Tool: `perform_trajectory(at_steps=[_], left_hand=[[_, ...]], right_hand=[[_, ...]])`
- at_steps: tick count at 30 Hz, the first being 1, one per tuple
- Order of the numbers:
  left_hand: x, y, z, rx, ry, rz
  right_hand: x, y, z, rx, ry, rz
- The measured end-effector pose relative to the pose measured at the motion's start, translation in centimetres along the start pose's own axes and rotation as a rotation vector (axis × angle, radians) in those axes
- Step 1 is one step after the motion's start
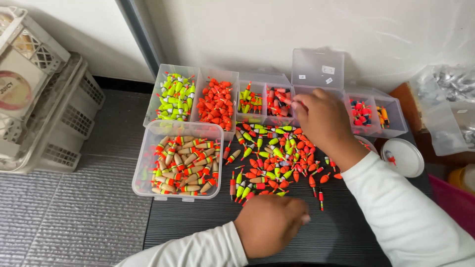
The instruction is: Assembling fishing floats by manually inserting stems into float bodies.
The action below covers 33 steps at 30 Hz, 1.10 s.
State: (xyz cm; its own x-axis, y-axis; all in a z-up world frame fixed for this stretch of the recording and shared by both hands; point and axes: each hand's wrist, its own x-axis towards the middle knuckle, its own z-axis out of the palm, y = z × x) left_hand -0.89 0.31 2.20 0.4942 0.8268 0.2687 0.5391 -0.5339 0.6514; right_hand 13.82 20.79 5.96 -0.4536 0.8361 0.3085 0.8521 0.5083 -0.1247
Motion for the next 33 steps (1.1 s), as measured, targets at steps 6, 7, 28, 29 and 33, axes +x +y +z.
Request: perform_trajectory(at_steps=[6, 7, 28, 29, 33], left_hand=[[-1.2, 1.4, -1.4, 0.009, -0.214, 0.417], [-1.3, 1.4, -1.3, 0.006, -0.212, 0.410], [-0.4, 1.6, -2.6, -0.330, 0.125, -0.308], [-0.3, 1.7, -2.9, -0.414, 0.105, -0.336], [0.0, 1.4, -2.5, -0.530, -0.054, -0.274]], right_hand=[[-2.5, -7.2, 1.6, 0.277, -0.194, -0.676], [-3.0, -8.2, 1.8, 0.281, -0.200, -0.680], [-11.3, -3.6, -3.8, 0.389, -0.039, -0.333], [-12.7, -2.8, -4.1, 0.408, 0.060, -0.388], [-17.4, -0.7, -2.7, 0.453, 0.071, -0.530]])
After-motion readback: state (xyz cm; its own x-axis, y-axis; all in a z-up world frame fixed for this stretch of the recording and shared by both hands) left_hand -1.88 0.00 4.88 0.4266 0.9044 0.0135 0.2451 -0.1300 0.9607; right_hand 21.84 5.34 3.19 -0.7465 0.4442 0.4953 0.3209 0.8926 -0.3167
